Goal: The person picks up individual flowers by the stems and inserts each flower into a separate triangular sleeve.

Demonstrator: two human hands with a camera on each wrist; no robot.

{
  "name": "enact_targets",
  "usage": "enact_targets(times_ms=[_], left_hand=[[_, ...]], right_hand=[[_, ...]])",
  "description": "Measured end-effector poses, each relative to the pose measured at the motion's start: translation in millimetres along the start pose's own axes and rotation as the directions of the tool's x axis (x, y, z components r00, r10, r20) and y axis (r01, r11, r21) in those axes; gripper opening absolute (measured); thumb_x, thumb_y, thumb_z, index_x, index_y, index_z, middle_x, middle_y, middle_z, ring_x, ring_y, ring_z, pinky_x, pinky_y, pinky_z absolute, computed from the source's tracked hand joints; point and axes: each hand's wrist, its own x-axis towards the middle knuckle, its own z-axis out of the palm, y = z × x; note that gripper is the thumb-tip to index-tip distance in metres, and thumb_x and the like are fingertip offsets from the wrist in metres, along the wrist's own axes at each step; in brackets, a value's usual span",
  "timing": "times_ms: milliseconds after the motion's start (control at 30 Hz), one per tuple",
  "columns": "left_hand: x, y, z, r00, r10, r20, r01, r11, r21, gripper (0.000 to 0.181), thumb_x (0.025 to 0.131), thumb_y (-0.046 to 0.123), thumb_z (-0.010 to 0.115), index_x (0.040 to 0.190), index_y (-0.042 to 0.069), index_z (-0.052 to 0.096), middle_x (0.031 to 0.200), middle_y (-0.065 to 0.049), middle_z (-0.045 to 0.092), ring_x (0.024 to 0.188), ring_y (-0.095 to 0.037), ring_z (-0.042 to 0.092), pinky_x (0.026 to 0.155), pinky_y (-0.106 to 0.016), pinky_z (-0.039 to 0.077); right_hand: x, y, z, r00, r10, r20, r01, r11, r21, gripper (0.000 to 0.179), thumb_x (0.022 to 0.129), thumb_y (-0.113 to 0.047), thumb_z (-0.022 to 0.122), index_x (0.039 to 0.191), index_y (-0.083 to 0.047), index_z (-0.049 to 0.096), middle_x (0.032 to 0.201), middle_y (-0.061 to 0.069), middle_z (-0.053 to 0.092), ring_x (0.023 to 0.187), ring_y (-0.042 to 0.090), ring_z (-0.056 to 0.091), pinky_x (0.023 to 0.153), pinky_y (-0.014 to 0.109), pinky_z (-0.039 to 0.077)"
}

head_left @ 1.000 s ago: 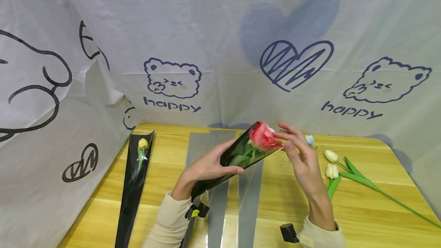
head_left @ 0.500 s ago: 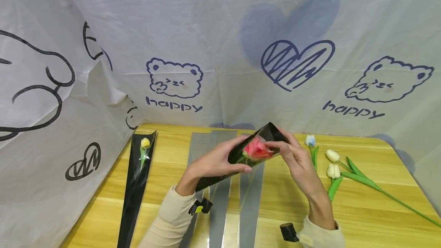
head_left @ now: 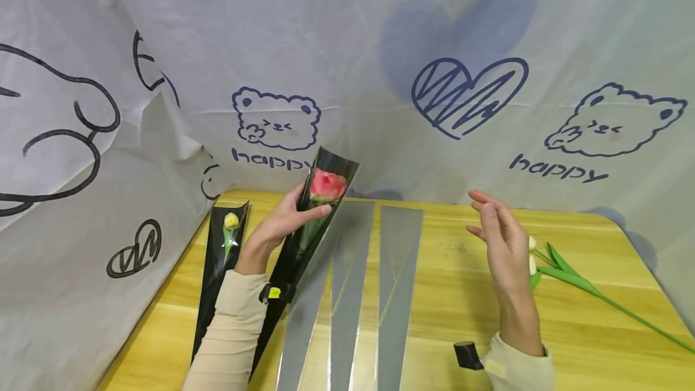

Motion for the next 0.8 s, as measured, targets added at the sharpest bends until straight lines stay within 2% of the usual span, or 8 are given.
enact_targets(times_ms=[133,300,367,467,533,600,700,800], left_hand=[[1.5,-31.0,-25.2,0.987,-0.111,-0.116,0.114,0.993,0.022,0.071,0.1,0.019,0.068,0.157,-0.001,0.032,0.156,-0.025,0.037,0.144,-0.039,0.034,0.117,-0.056,0.027],[0.9,-63.2,-33.8,0.939,-0.201,-0.278,0.24,0.964,0.113,0.073,0.1,0.021,0.068,0.154,-0.009,0.029,0.146,-0.032,0.043,0.133,-0.045,0.043,0.111,-0.056,0.036],[0.3,-72.9,-33.6,0.917,-0.212,-0.337,0.284,0.941,0.181,0.072,0.099,0.023,0.069,0.151,-0.011,0.031,0.141,-0.034,0.047,0.127,-0.045,0.047,0.105,-0.056,0.04],[0.5,-83.5,-32.9,0.893,-0.204,-0.401,0.329,0.904,0.273,0.064,0.099,0.024,0.069,0.142,-0.014,0.04,0.13,-0.034,0.054,0.113,-0.043,0.054,0.094,-0.053,0.045],[0.1,-88.1,-33.0,0.883,-0.198,-0.426,0.355,0.875,0.328,0.06,0.098,0.024,0.069,0.136,-0.015,0.044,0.124,-0.033,0.057,0.105,-0.041,0.055,0.088,-0.051,0.047],[-0.9,-91.9,-34.1,0.881,-0.195,-0.431,0.368,0.855,0.366,0.057,0.098,0.024,0.069,0.132,-0.016,0.046,0.119,-0.033,0.058,0.1,-0.04,0.055,0.083,-0.05,0.046],[-3.3,-94.0,-37.3,0.882,-0.212,-0.422,0.392,0.826,0.406,0.067,0.1,0.027,0.067,0.142,-0.017,0.039,0.135,-0.039,0.049,0.119,-0.048,0.052,0.096,-0.057,0.045],[-7.0,-88.5,-35.1,0.869,-0.199,-0.453,0.414,0.793,0.447,0.08,0.101,0.029,0.067,0.153,-0.015,0.026,0.151,-0.042,0.028,0.138,-0.056,0.03,0.108,-0.065,0.035]], right_hand=[[3.2,2.9,-15.6,0.993,0.106,-0.059,-0.108,0.993,-0.037,0.046,0.111,-0.034,0.044,0.137,0.0,0.061,0.141,0.005,0.058,0.127,0.018,0.052,0.087,0.019,0.053],[4.8,12.2,-39.1,0.965,0.222,-0.137,-0.241,0.958,-0.152,0.049,0.109,-0.04,0.046,0.141,-0.005,0.06,0.141,0.002,0.057,0.123,0.016,0.054,0.083,0.015,0.052],[4.4,17.0,-48.7,0.952,0.258,-0.164,-0.29,0.932,-0.217,0.048,0.109,-0.039,0.046,0.143,-0.007,0.059,0.139,0.001,0.057,0.119,0.013,0.055,0.081,0.014,0.052],[3.2,23.3,-61.8,0.935,0.303,-0.186,-0.349,0.884,-0.312,0.045,0.109,-0.034,0.048,0.143,-0.007,0.058,0.136,0.004,0.056,0.111,0.007,0.055,0.079,0.013,0.051],[1.7,27.1,-68.7,0.925,0.331,-0.188,-0.379,0.848,-0.371,0.043,0.109,-0.031,0.05,0.142,-0.007,0.058,0.135,0.007,0.057,0.107,0.006,0.055,0.076,0.012,0.05],[0.0,30.7,-74.2,0.919,0.354,-0.174,-0.394,0.812,-0.431,0.041,0.108,-0.029,0.051,0.141,-0.005,0.059,0.136,0.012,0.058,0.109,0.011,0.056,0.073,0.011,0.049],[-1.5,37.0,-81.0,0.916,0.377,-0.133,-0.391,0.772,-0.501,0.042,0.108,-0.028,0.051,0.141,-0.004,0.058,0.139,0.018,0.057,0.117,0.026,0.059,0.068,0.011,0.047],[-2.3,40.6,-85.4,0.921,0.377,-0.101,-0.37,0.76,-0.534,0.043,0.108,-0.029,0.05,0.142,-0.003,0.057,0.14,0.02,0.056,0.123,0.037,0.057,0.067,0.012,0.047]])
